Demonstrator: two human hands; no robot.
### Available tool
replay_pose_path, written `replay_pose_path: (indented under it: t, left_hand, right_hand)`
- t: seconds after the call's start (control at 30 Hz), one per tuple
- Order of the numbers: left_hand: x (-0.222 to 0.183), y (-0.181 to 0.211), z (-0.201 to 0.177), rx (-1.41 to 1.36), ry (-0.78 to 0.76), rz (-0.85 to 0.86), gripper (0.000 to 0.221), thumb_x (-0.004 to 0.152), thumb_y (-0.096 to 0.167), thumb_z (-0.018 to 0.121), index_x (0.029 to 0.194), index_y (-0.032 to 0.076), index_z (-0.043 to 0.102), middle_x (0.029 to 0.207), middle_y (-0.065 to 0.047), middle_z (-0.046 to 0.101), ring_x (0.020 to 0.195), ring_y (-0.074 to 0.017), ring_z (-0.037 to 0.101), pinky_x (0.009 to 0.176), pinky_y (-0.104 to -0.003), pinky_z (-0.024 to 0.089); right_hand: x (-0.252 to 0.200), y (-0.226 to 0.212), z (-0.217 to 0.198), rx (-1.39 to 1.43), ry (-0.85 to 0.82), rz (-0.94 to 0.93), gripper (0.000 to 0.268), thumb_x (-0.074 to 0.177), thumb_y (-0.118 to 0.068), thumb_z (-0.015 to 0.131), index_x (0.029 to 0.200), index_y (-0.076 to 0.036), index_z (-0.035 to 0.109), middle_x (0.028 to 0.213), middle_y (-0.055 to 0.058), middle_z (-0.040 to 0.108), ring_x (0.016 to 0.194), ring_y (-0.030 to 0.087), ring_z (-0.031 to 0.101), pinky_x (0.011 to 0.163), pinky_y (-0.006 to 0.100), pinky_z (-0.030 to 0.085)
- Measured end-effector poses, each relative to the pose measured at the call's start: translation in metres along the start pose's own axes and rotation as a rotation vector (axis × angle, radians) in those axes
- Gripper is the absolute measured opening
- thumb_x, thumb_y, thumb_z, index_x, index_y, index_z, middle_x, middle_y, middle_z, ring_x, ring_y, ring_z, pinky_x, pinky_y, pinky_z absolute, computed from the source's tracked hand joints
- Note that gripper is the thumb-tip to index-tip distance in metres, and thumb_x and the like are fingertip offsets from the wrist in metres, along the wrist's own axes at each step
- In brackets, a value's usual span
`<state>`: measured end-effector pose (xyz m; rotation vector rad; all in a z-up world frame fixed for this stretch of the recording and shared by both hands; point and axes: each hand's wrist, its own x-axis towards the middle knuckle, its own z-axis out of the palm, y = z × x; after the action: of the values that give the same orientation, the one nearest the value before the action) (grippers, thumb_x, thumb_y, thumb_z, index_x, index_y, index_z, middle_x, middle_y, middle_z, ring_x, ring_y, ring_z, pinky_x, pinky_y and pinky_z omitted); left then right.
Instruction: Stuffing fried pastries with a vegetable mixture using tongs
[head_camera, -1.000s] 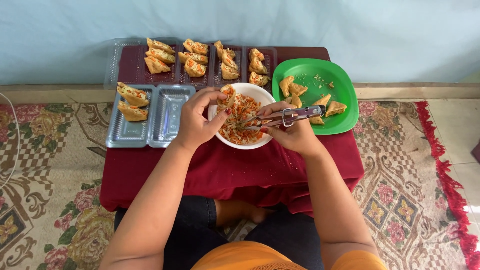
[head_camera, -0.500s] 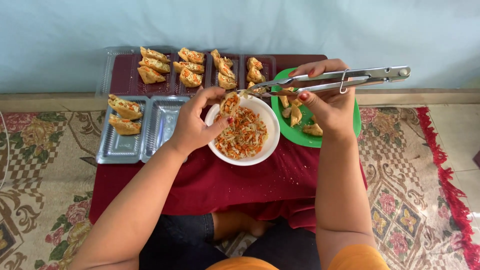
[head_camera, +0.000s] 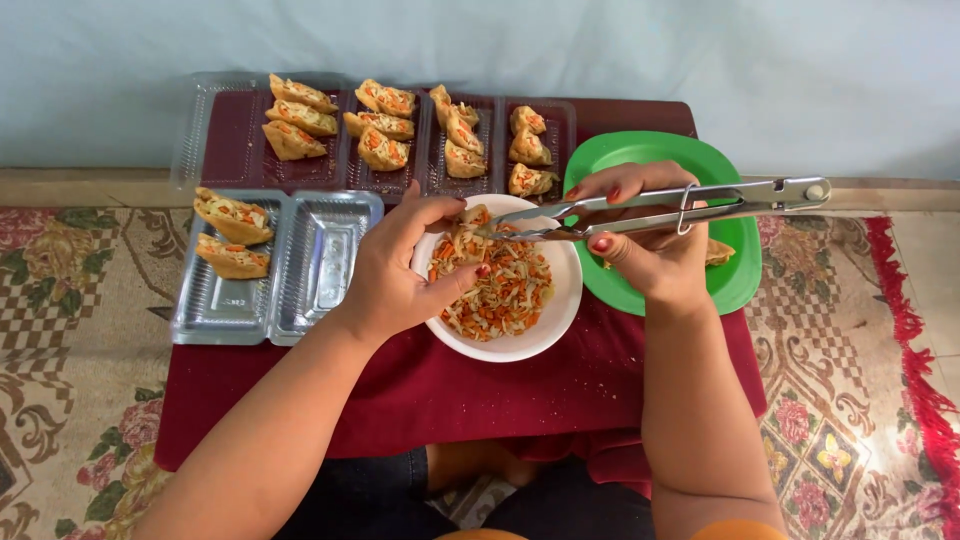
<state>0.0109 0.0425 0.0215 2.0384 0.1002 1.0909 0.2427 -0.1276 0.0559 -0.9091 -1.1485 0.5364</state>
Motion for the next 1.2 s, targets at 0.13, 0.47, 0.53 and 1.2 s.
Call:
replay_pose_path:
  t: [0.13, 0.47, 0.53, 1.2]
  left_hand:
    - [-0.001, -0.005, 0.0, -0.035, 0.007, -0.016, 0.054, 0.08, 0.019, 0.089, 0.125, 0.002, 0.064, 0.111, -0.019, 0.072, 0.103, -0.0381, 0.072, 0.118, -0.068, 0.025]
    - [-0.004, -0.008, 0.005, -0.05, 0.047, -0.031, 0.054, 0.078, 0.024, 0.088, 0.122, 0.002, 0.065, 0.111, -0.02, 0.072, 0.102, -0.0389, 0.073, 0.119, -0.062, 0.029]
    - [-0.006, -0.011, 0.007, -0.058, 0.054, -0.036, 0.054, 0.078, 0.025, 0.088, 0.121, 0.002, 0.066, 0.111, -0.021, 0.072, 0.101, -0.0387, 0.073, 0.119, -0.062, 0.029]
    - [0.001, 0.002, -0.002, -0.252, -0.04, -0.109, 0.045, 0.088, 0.026, 0.068, 0.119, -0.007, 0.068, 0.11, -0.028, 0.07, 0.105, -0.0417, 0.068, 0.115, -0.065, 0.035]
  right_hand:
    - [0.001, 0.0, 0.002, 0.012, -0.046, 0.008, 0.038, 0.083, 0.005, 0.078, 0.105, 0.003, 0.047, 0.107, 0.038, 0.064, 0.084, 0.036, 0.078, 0.079, 0.039, 0.067]
    - [0.002, 0.001, -0.008, 0.038, -0.047, -0.059, 0.042, 0.082, 0.008, 0.075, 0.109, 0.007, 0.043, 0.113, 0.042, 0.059, 0.09, 0.04, 0.076, 0.082, 0.044, 0.068]
    - [0.0, 0.001, -0.011, 0.058, -0.036, -0.066, 0.043, 0.082, 0.009, 0.075, 0.11, 0.007, 0.042, 0.113, 0.043, 0.058, 0.091, 0.04, 0.076, 0.083, 0.044, 0.068]
    - [0.002, -0.002, -0.005, -0.045, -0.131, -0.09, 0.04, 0.079, 0.006, 0.08, 0.105, 0.002, 0.05, 0.111, 0.039, 0.064, 0.089, 0.033, 0.075, 0.075, 0.038, 0.067]
